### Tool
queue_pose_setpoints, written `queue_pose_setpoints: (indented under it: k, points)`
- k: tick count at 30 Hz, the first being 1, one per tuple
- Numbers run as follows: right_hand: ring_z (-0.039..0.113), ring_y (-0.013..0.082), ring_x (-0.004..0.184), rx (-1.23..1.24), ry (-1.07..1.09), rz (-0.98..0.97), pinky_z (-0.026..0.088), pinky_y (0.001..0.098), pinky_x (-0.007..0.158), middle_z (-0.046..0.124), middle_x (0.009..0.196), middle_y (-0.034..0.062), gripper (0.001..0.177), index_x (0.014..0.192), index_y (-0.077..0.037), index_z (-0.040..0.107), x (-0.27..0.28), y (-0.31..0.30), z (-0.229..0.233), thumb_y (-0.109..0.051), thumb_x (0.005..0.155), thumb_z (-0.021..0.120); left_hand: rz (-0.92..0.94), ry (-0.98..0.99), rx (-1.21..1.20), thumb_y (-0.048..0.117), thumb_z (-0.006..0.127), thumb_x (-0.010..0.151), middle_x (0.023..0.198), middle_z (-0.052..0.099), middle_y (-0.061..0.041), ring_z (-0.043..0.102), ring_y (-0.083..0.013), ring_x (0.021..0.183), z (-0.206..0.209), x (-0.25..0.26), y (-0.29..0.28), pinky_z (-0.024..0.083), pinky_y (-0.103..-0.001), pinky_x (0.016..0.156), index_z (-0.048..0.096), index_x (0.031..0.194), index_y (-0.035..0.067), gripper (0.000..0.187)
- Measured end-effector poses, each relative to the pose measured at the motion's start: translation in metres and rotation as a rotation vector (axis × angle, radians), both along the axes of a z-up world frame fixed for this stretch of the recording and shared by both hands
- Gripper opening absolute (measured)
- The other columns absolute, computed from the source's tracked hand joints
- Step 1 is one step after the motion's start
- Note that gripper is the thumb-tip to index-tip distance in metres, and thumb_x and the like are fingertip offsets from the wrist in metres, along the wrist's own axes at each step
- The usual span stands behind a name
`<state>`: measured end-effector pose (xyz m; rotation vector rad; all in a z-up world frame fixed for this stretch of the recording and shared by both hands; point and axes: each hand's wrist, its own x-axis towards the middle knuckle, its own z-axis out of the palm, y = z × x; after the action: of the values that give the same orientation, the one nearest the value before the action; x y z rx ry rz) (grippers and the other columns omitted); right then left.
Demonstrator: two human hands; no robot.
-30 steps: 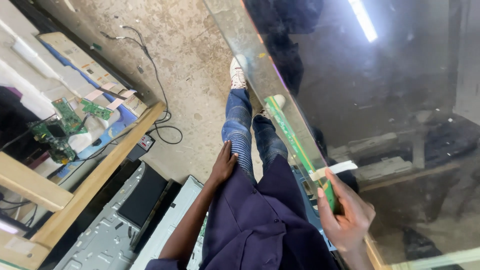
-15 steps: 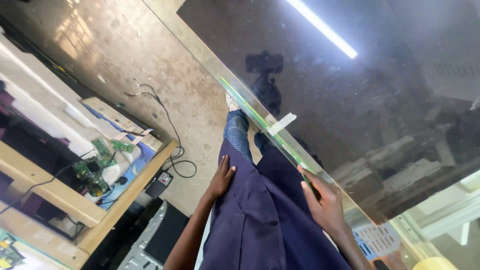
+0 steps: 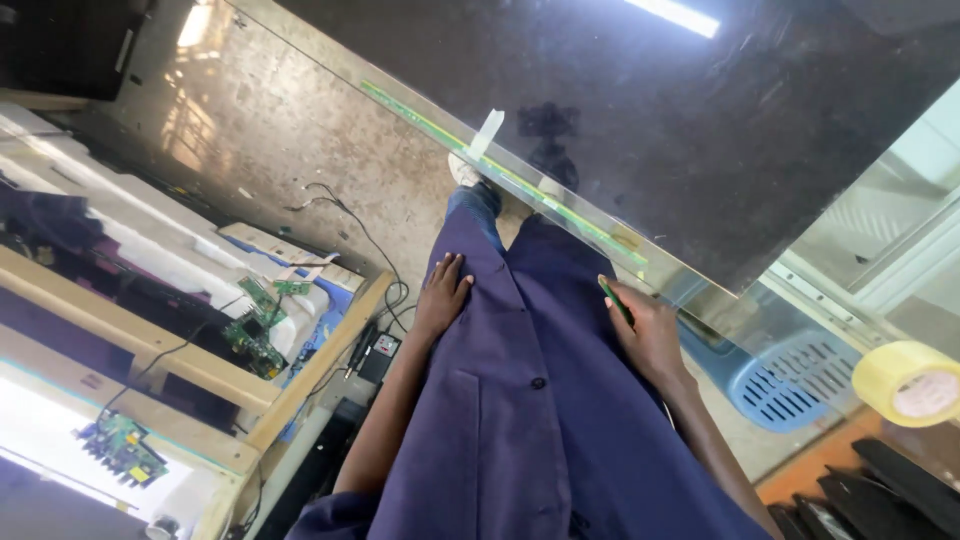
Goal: Aligning a flexible circuit strip to a glass display panel for bonding and then placing the panel into a bonding machine.
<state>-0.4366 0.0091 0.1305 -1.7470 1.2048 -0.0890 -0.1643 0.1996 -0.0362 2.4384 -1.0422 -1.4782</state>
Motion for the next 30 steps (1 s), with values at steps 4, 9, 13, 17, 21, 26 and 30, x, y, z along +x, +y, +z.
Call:
queue_pose_setpoints:
  k: [4,9,13,17,21,26,30]
  points:
    - [0.064,0.0374,0.109,-0.011,0.009,-0.041,0.053,0.049,0.087,0.069,0.119,0.013,0.03,0.126,-0.012,0.068,-0.005,0.013,-0.009,-0.014,0.098,0.057,-0.038,-0.064,-0.112,0.043,0.05,0.101,0.148,0.046,-0.016,0.04,-0.0361,0.139,0.022,-0.002,-0.004,0.036,-0.05,0.112,0.049,0.144,0.013,0.052]
    - [0.066,0.037,0.099,-0.124,0.015,-0.122,0.054,0.0475,0.078,0.073,0.108,0.0101,0.034,0.129,-0.019,0.066,0.0,0.026,-0.012,-0.018,0.096,0.059,0.087,0.176,-0.108,0.042,0.045,0.102,0.15,0.042,-0.02,0.035,-0.0434,0.14,0.046,0.013,-0.009,0.029,-0.056,0.115,0.047,0.146,0.014,0.052]
    - [0.067,0.043,0.088,-0.228,0.092,-0.207,0.052,0.0513,0.071,0.071,0.091,0.0225,0.038,0.133,-0.015,0.063,0.011,0.027,0.0,-0.018,0.095,0.059,0.155,0.258,-0.021,0.043,0.047,0.1,0.142,0.051,-0.019,0.043,-0.0421,0.134,0.043,0.036,0.001,0.034,-0.055,0.112,0.052,0.142,0.021,0.047]
    - [0.063,0.051,0.079,-0.274,0.069,-0.317,0.043,0.0551,0.062,0.067,0.08,0.0297,0.044,0.14,-0.013,0.056,0.014,0.035,-0.006,-0.01,0.096,0.053,0.201,0.221,0.041,0.046,0.05,0.097,0.138,0.057,-0.01,0.046,-0.0352,0.133,0.034,0.064,0.037,0.036,-0.05,0.112,0.056,0.137,0.032,0.043]
    - [0.063,0.0515,0.076,-0.274,0.089,-0.36,0.042,0.0544,0.06,0.067,0.077,0.0298,0.045,0.14,-0.015,0.057,0.017,0.044,-0.007,-0.007,0.096,0.053,0.204,0.158,0.057,0.043,0.046,0.098,0.136,0.058,-0.014,0.05,-0.0428,0.127,0.051,0.089,0.064,0.038,-0.056,0.108,0.055,0.138,0.023,0.045]
    - [0.063,0.0455,0.065,-0.328,0.12,-0.395,0.043,0.0517,0.059,0.064,0.066,0.0238,0.041,0.14,-0.017,0.059,0.007,0.042,-0.009,-0.008,0.101,0.049,0.062,-0.004,-0.115,0.031,0.046,0.099,0.133,0.058,-0.022,0.053,-0.0442,0.124,0.072,0.125,0.032,0.04,-0.056,0.105,0.054,0.139,0.011,0.046]
    - [0.063,0.0482,0.066,-0.398,0.193,-0.37,0.045,0.0551,0.062,0.066,0.073,0.0275,0.037,0.136,-0.012,0.062,-0.01,0.029,0.004,-0.008,0.1,0.05,-0.092,-0.238,-0.658,0.009,0.048,0.101,0.123,0.058,-0.03,0.052,-0.0482,0.121,0.126,0.132,-0.037,0.039,-0.058,0.103,0.053,0.133,-0.004,0.035]
